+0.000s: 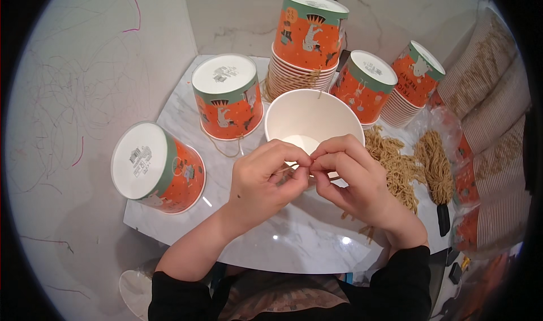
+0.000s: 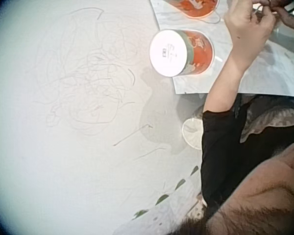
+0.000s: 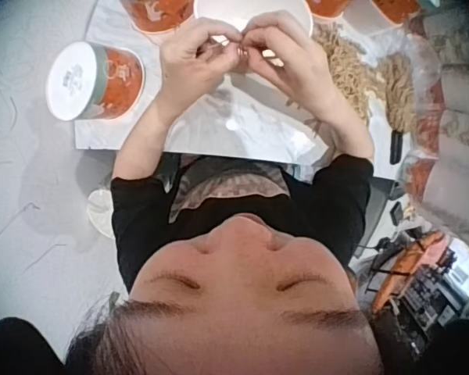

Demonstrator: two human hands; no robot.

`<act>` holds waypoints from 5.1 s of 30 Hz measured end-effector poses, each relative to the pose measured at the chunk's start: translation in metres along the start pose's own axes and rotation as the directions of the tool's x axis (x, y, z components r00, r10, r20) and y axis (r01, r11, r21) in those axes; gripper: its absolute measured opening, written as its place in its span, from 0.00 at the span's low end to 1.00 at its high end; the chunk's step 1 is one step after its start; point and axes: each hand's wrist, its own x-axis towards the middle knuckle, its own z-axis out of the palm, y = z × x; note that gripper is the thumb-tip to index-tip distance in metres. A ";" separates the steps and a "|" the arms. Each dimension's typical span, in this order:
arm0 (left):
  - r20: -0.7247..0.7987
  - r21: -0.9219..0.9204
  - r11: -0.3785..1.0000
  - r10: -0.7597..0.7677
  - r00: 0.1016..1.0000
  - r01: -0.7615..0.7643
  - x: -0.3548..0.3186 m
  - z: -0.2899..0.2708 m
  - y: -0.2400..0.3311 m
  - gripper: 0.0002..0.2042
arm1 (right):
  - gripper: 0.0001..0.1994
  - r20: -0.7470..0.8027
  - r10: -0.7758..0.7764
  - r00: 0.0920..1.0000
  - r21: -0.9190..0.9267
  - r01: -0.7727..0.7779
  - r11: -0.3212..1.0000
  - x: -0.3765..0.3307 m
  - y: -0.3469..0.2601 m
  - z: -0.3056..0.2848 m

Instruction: Attach string handles to printed paper buckets.

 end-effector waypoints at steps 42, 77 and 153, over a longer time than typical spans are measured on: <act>-0.205 -0.178 0.947 0.230 0.951 -0.267 -0.023 0.028 -0.042 0.06 | 0.09 0.092 0.170 0.981 0.322 -0.191 0.927 0.001 0.005 0.002; 0.005 -0.340 0.936 0.095 0.995 -0.088 -0.005 0.011 -0.038 0.03 | 0.05 0.248 0.416 0.875 0.484 -0.484 0.729 0.003 0.009 -0.011; 0.107 -0.314 0.949 0.032 0.994 0.003 0.007 -0.005 -0.038 0.08 | 0.05 0.207 0.425 0.881 0.300 -0.471 0.830 0.007 0.004 -0.024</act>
